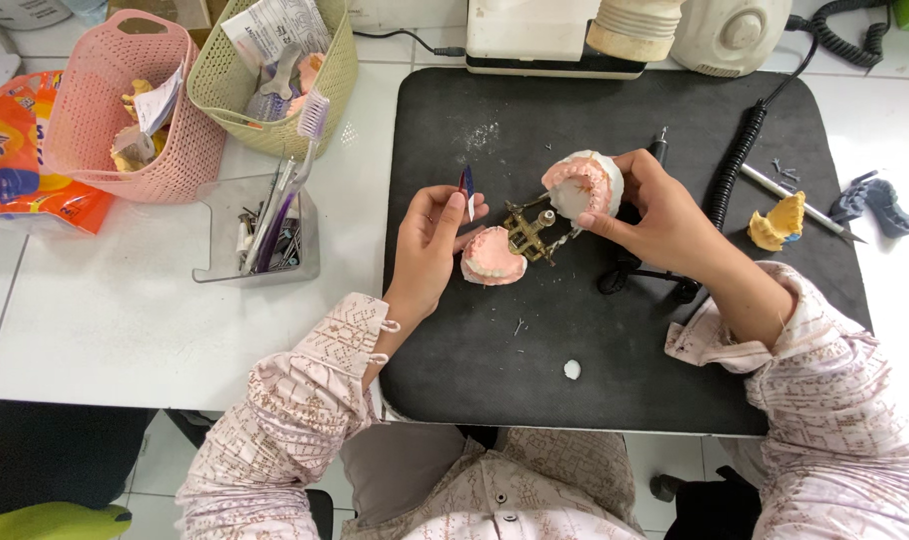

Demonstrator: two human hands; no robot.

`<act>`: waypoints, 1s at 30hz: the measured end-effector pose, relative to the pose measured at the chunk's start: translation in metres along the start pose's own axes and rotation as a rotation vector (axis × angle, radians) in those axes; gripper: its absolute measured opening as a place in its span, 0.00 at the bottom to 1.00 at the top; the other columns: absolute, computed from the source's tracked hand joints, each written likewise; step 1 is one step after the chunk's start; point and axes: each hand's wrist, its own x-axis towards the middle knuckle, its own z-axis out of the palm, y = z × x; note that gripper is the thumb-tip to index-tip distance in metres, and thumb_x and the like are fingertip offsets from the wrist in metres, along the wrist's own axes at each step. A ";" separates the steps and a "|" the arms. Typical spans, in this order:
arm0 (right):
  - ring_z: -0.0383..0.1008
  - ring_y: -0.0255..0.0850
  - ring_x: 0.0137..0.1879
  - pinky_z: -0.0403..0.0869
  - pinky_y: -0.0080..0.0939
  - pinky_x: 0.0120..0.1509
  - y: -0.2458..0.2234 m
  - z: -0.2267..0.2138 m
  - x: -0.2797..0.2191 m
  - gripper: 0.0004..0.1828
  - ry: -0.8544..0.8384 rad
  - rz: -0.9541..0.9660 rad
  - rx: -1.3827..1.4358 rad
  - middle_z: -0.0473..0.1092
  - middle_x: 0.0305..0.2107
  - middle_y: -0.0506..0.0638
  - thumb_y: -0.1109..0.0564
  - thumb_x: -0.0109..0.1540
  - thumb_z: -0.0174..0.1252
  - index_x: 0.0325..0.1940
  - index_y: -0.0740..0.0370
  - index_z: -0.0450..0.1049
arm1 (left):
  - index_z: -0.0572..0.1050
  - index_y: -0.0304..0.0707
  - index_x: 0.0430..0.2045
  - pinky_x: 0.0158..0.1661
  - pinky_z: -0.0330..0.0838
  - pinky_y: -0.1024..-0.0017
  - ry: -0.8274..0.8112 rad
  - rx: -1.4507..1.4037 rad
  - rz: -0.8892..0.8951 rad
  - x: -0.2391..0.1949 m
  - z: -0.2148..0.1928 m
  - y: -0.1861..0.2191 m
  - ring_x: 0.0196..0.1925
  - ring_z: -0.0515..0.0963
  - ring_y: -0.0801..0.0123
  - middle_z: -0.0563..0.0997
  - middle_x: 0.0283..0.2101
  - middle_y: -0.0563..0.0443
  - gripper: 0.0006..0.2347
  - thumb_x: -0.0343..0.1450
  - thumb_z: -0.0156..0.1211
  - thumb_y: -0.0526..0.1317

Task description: The person uses a rotary handpiece to grind and shape a small white dental component held in the left hand. The person repeatedly rotates the component and applies the tool to different surfaces, then briefly sets the tool down and handles a pink denture mold on the table.

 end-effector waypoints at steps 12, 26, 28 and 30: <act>0.51 0.33 0.82 0.65 0.36 0.70 0.000 -0.007 0.013 0.20 -0.293 -0.196 0.441 0.62 0.71 0.67 0.63 0.63 0.65 0.51 0.64 0.61 | 0.67 0.37 0.47 0.64 0.70 0.58 0.035 -0.490 -0.151 0.003 -0.002 -0.012 0.59 0.78 0.55 0.78 0.50 0.40 0.12 0.79 0.48 0.46; 0.70 0.35 0.59 0.71 0.36 0.63 0.015 0.017 -0.003 0.22 0.032 -0.302 0.470 0.71 0.57 0.57 0.61 0.68 0.61 0.53 0.60 0.52 | 0.64 0.41 0.47 0.57 0.75 0.45 0.075 -0.459 -0.225 0.014 -0.014 0.002 0.62 0.74 0.54 0.74 0.53 0.43 0.14 0.76 0.49 0.50; 0.69 0.36 0.61 0.71 0.38 0.65 0.016 0.016 -0.006 0.22 0.061 -0.299 0.469 0.70 0.58 0.58 0.62 0.68 0.61 0.54 0.59 0.51 | 0.64 0.41 0.47 0.56 0.75 0.46 0.102 -0.436 -0.232 0.012 -0.016 0.004 0.62 0.74 0.54 0.74 0.53 0.43 0.14 0.77 0.49 0.51; 0.68 0.37 0.63 0.69 0.39 0.67 0.018 0.018 -0.007 0.23 0.078 -0.299 0.480 0.69 0.59 0.59 0.63 0.68 0.61 0.54 0.60 0.51 | 0.64 0.40 0.47 0.55 0.76 0.47 0.100 -0.425 -0.227 0.008 -0.019 0.008 0.62 0.74 0.55 0.74 0.54 0.43 0.14 0.77 0.48 0.50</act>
